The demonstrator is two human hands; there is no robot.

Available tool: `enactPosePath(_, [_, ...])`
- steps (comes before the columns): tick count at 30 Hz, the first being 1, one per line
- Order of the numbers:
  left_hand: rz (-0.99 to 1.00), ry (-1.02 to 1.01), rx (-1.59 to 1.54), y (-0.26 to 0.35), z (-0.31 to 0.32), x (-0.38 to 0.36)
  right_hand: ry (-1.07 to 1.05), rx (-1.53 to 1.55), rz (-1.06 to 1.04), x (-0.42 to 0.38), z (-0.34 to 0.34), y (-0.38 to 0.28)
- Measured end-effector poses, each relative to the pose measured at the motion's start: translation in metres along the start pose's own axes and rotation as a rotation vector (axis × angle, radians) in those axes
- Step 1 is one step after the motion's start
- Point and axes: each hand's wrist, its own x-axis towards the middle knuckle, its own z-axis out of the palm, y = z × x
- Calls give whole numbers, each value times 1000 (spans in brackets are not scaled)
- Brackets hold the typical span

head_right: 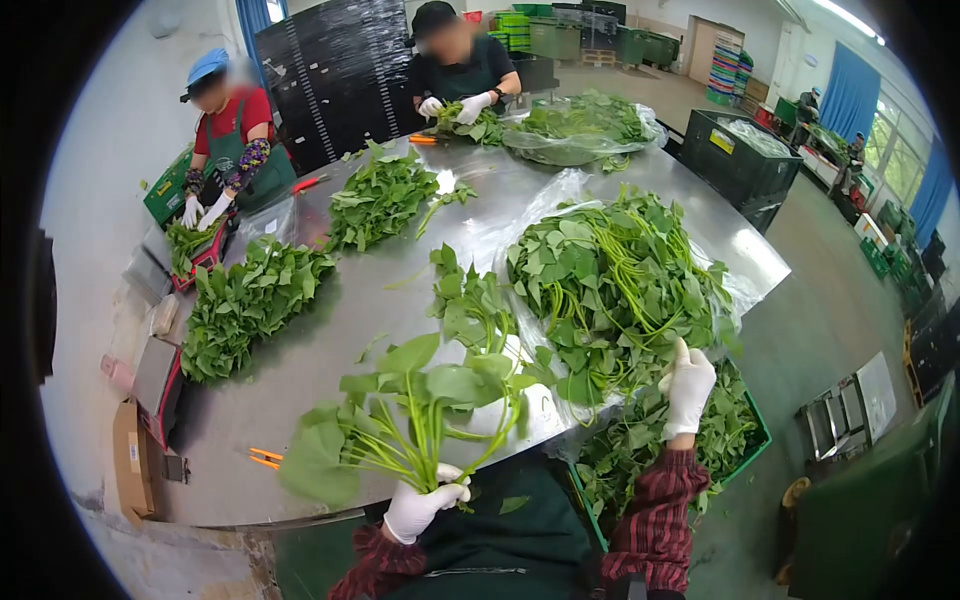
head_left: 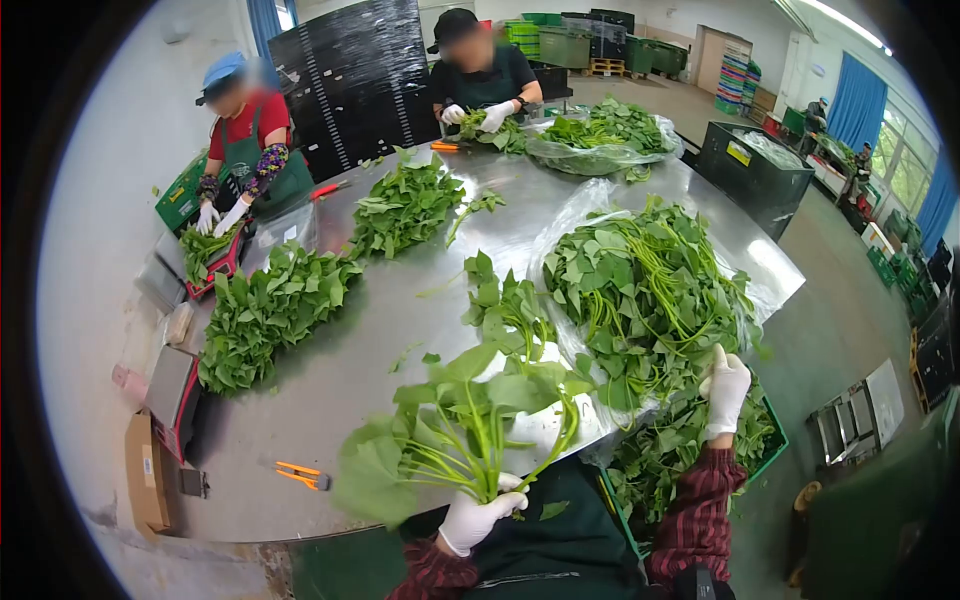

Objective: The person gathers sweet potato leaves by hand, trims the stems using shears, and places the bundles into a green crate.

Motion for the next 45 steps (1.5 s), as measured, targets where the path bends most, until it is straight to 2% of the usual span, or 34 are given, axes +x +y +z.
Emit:
enactPosePath(2, [-21, -37, -95, 0, 0, -1, -205, 31, -1, -21, 7, -19])
enactPosePath(4, [-40, -66, -86, -2, 1, 1, -491, 63, -101, -48, 28, -40])
enactPosePath(6, [14, -118, -54, -3, 2, 2, -656, 120, -130, -63, 52, -33])
enactPosePath(8, [-9, -126, -44, -5, 0, 0, -793, 44, -103, -75, 62, -40])
enactPosePath(9, [-1, -134, -49, -7, -2, -1, -824, -37, -277, -76, 69, -29])
enactPosePath(10, [10, -137, -53, -9, -5, -2, -774, -140, -320, -83, 78, -29])
enactPosePath(13, [-15, -80, -150, -10, -10, -3, -235, -249, -896, -74, 86, -26])
enactPosePath(14, [-15, -61, -151, -12, -13, -4, -69, -297, -848, -64, 88, -16])
enactPosePath(15, [44, -45, -290, -16, -15, -4, 1, -374, -864, -51, 84, -10])
enactPosePath(16, [107, -35, -427, -19, -17, -2, 18, -344, -613, -34, 81, 17])
enactPosePath(17, [168, -51, -473, -18, -21, -1, -15, -323, -395, -32, 72, 12])
enactPosePath(18, [178, -37, -472, -16, -24, 1, 57, -426, -540, -25, 68, 18])
enactPosePath(20, [199, -45, -596, -14, -29, 1, 190, -652, -561, -33, 62, 20])
enactPosePath(22, [232, -46, -598, -16, -31, 4, -21, -789, -214, -50, 58, 1])
enactPosePath(23, [228, -54, -640, -15, -31, 6, -81, -740, -264, -64, 59, -7])
enactPosePath(24, [221, -65, -683, -14, -30, 6, -137, -471, -623, -72, 66, -5])
enactPosePath(25, [209, -80, -696, -16, -31, 7, -353, -314, -224, -87, 68, -6])
enactPosePath(26, [208, -78, -698, -17, -31, 7, -418, -298, -801, -89, 79, 16])
enactPosePath(27, [196, -87, -712, -18, -30, 7, -668, -55, 76, -121, 81, -43])
enactPosePath(28, [180, -100, -726, -19, -29, 7, -805, -27, 113, -132, 90, -43])
enactPosePath(29, [176, -104, -727, -21, -28, 7, -872, -22, -19, -141, 102, -43])
enactPosePath(30, [174, -122, -718, -22, -27, 7, -842, -17, -257, -150, 113, -47])
enactPosePath(32, [173, -141, -710, -23, -25, 6, -940, -96, -106, -158, 125, -68])
enactPosePath(35, [156, -195, -678, -22, -24, 2, -987, 73, -165, -161, 141, -54])
enactPosePath(38, [121, -203, -633, -20, -22, 0, -1104, 13, -93, -162, 142, -51])
enactPosePath(39, [101, -208, -616, -20, -22, 0, -1103, 11, -89, -163, 142, -47])
enactPosePath(41, [79, -219, -600, -23, -22, 1, -1088, 40, -209, -166, 143, -35])
enactPosePath(43, [116, -303, -657, -30, -24, 4, -1068, 65, -208, -166, 145, -29])
enactPosePath(45, [114, -303, -652, -29, -24, 4, -1051, 93, -210, -166, 141, -38])
